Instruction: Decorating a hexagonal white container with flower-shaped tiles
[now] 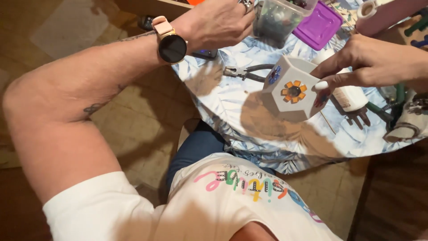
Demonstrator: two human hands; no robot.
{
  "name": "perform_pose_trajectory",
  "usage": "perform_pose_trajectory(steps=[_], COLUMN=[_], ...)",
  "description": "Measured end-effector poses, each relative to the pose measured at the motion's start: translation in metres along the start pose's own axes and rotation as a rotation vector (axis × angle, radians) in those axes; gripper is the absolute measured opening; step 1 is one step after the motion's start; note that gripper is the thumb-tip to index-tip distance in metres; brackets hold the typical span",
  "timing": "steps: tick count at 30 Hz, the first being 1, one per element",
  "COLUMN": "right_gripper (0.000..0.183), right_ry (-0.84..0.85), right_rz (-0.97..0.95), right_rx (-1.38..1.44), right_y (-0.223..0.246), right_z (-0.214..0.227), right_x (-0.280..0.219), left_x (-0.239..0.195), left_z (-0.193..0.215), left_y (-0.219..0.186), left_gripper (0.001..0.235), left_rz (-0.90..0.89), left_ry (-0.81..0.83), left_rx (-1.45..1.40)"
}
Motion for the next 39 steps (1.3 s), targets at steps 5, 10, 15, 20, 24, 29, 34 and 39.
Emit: perform_pose_trajectory(steps=[5, 10, 15, 20, 24, 29, 34, 39], right_gripper=[0.027, 0.026, 0.027, 0.027, 0.025, 0.023, 0.026, 0.028], right_ry=[-0.002, 0.015, -0.014, -0.015, -0.032, -0.01, 0.002, -0.051], right_rz=[0.1, 0.113, 0.224, 0.211, 0.196, 0.099, -0.023, -0.066], right_rx=[-0.019, 0.043, 0.03, 0.032, 0.008, 0.02, 0.026, -0.016], right_y=[-0.001, 0.003, -0.007, -0.006, -0.019, -0.021, -0.04, -0.059], right_z=[-0.003, -0.007, -0.015, -0.016, -0.025, -0.03, -0.038, -0.052], right_x=[-0.002, -0.002, 0.004, 0.006, 0.013, 0.009, 0.001, -0.013], left_x=[0.012, 0.015, 0.017, 0.017, 0.014, 0.007, 0.002, 0.015], left_z=[0.006, -0.001, -0.01, -0.011, -0.013, -0.02, -0.03, -0.045], left_y=[-0.001, -0.014, -0.022, -0.025, -0.028, -0.038, -0.062, -0.124], left_gripper=[0.007, 0.008, 0.009, 0.009, 0.011, 0.006, 0.04, 0.061], left_rz=[-0.037, -0.049, -0.053, -0.049, -0.02, 0.045, 0.236, 0.457], left_ry=[0.047, 0.076, 0.057, 0.064, 0.032, 0.128, -0.003, 0.055], left_rx=[-0.036, -0.053, -0.132, -0.127, -0.177, -0.331, -0.601, -1.001])
Point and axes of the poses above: each hand's wrist, its own x-axis towards the middle knuckle, its own z-axis out of the back of the hand, y = z × x, the point moved 2 cm from there along x, towards the middle knuckle, and after that the axes turned 4 degrees about -x, right-handed, at the moved point
